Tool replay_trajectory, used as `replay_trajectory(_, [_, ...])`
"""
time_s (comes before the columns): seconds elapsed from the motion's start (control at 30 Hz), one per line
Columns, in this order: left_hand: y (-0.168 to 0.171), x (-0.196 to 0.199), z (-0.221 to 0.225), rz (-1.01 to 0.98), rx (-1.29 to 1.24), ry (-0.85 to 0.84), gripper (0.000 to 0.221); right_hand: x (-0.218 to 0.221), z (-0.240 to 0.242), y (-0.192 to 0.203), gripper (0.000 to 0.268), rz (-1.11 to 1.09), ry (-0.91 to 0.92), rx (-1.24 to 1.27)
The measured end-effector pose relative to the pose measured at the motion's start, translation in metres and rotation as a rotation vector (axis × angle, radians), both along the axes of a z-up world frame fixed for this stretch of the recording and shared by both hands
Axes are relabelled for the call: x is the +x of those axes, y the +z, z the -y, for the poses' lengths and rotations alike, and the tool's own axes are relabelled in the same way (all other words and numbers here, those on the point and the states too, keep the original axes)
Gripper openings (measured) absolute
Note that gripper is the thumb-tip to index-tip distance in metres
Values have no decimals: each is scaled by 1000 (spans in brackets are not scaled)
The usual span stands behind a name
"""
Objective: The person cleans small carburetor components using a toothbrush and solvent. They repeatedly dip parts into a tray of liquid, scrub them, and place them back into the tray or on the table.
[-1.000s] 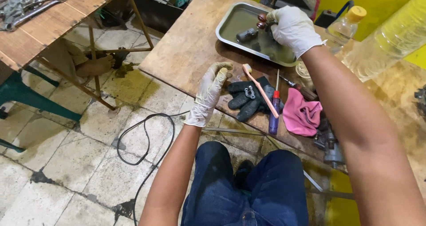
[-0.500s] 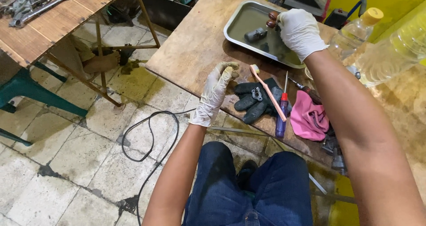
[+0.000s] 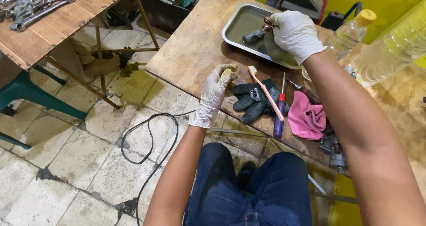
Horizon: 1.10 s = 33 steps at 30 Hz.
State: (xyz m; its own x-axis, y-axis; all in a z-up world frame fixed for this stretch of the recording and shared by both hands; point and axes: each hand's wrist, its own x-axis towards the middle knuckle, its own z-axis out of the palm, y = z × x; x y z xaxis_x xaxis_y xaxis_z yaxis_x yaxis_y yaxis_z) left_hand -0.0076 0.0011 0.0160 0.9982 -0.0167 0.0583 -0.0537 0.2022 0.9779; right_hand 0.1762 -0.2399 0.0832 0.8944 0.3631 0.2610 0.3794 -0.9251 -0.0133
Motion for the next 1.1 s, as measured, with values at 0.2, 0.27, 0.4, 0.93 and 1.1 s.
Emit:
replay_trajectory(0.2, [-8, 4, 1, 58, -49, -10, 39, -55, -45, 36, 11, 6, 23, -71])
replay_trajectory(0.27, [-4, 2, 1, 23, -33, -5, 41, -41, -44, 18, 14, 21, 66, -98])
replay_trajectory(0.4, [1, 2, -1, -39, -85, -21, 44, -55, -67, 32, 29, -236, 37, -80])
replay_trajectory(0.93, [-17, 5, 0, -32, -139, 7, 39, -147, -86, 60, 25, -739, 19, -323])
replay_trajectory(1.1, [-22, 6, 3, 46, -94, 35, 37, -176, -68, 91, 27, -672, 69, -167])
